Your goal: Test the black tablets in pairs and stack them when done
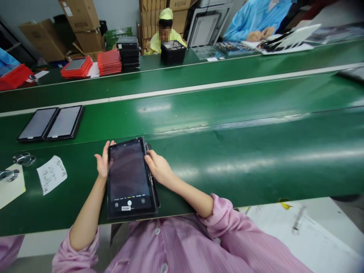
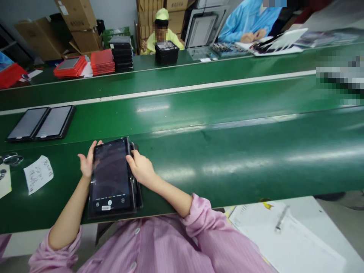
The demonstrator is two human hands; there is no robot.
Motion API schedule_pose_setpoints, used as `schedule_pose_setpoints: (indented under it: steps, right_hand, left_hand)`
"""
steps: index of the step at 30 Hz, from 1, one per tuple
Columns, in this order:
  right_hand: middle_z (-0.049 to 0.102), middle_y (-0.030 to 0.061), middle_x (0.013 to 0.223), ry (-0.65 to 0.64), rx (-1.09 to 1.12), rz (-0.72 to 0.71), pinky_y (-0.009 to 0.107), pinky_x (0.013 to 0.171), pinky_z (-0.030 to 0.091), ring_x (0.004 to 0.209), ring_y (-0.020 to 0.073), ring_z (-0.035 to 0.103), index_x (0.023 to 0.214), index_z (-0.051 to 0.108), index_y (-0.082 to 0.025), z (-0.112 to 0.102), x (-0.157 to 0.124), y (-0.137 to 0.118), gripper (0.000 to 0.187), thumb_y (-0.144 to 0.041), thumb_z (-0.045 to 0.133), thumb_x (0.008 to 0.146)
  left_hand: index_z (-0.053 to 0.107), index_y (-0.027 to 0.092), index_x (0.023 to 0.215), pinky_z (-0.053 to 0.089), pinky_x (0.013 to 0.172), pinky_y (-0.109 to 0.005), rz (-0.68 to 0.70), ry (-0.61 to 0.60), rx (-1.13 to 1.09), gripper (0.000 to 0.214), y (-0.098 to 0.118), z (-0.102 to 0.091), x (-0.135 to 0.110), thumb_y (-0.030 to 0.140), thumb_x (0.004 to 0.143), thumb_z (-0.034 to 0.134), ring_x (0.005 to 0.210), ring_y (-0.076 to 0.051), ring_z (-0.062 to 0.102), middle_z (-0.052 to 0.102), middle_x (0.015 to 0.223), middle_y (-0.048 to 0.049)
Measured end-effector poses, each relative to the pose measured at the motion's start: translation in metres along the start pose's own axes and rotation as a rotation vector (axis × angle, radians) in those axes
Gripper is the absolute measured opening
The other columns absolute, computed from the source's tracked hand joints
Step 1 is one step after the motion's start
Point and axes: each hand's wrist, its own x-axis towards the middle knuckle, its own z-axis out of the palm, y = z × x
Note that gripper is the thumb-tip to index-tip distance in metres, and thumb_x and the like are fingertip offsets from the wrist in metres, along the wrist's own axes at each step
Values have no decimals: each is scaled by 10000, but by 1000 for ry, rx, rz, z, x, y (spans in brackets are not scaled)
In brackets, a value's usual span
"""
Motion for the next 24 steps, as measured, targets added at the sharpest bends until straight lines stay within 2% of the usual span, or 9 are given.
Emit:
schedule_pose_setpoints:
  steps: [2,5,8,11,17,20,22,24]
  right_hand:
    - [685,77,985,85,-59,-47,443,946,460,1022,293,623,1069,625,-256,-20,9,5,422,-611,411,991]
    - [655,107,1158,163,208,-41,478,1014,469,1111,288,608,1223,614,-251,-33,24,23,565,-704,431,939]
    - [634,133,1245,79,585,110,503,1042,479,1191,286,597,1305,558,-251,-24,31,43,714,-796,484,850]
    - [618,132,1339,15,763,170,500,1106,432,1307,273,545,1381,481,-276,-13,27,53,788,-824,510,816]
    - [641,126,1356,3,798,156,521,1138,389,1322,286,548,1456,383,-285,-17,28,46,892,-847,534,780]
    - [598,139,1416,-28,818,170,524,1162,358,1377,283,499,1490,351,-278,-19,24,44,931,-846,545,777]
    - [508,131,1513,-45,808,155,522,1190,319,1445,267,417,1520,334,-293,-15,6,47,908,-828,525,811]
    - [400,96,1596,-63,768,113,517,1223,264,1498,248,324,1543,334,-329,-10,-25,55,851,-800,496,854]
  left_hand:
    - [471,274,1495,211,1269,-443,10,6,11,855,0,1,0,852,882,326,1548,-279,215,293,1660,-65]
    - [496,257,1480,193,1274,-438,17,16,19,842,1,4,0,837,895,325,1548,-288,212,322,1648,-69]
    - [501,238,1476,176,1279,-456,19,30,-16,851,2,6,-2,835,893,335,1548,-298,211,333,1642,-79]
    - [471,237,1501,160,1283,-462,8,21,-39,870,2,8,-2,839,889,335,1555,-300,184,310,1652,-75]
    - [399,282,1549,116,1295,-383,-52,-93,-6,877,-1,16,14,841,875,371,1576,-242,83,220,1686,-4]
    - [424,274,1537,138,1293,-405,-28,-47,-2,902,-4,16,16,863,856,366,1571,-259,116,241,1680,-22]
    - [429,262,1536,142,1291,-425,-34,-14,-15,911,-5,11,2,867,860,342,1564,-279,152,270,1669,-42]
    - [416,263,1546,113,1294,-419,-81,-14,-23,903,-5,3,-27,856,873,315,1564,-279,154,281,1665,-41]
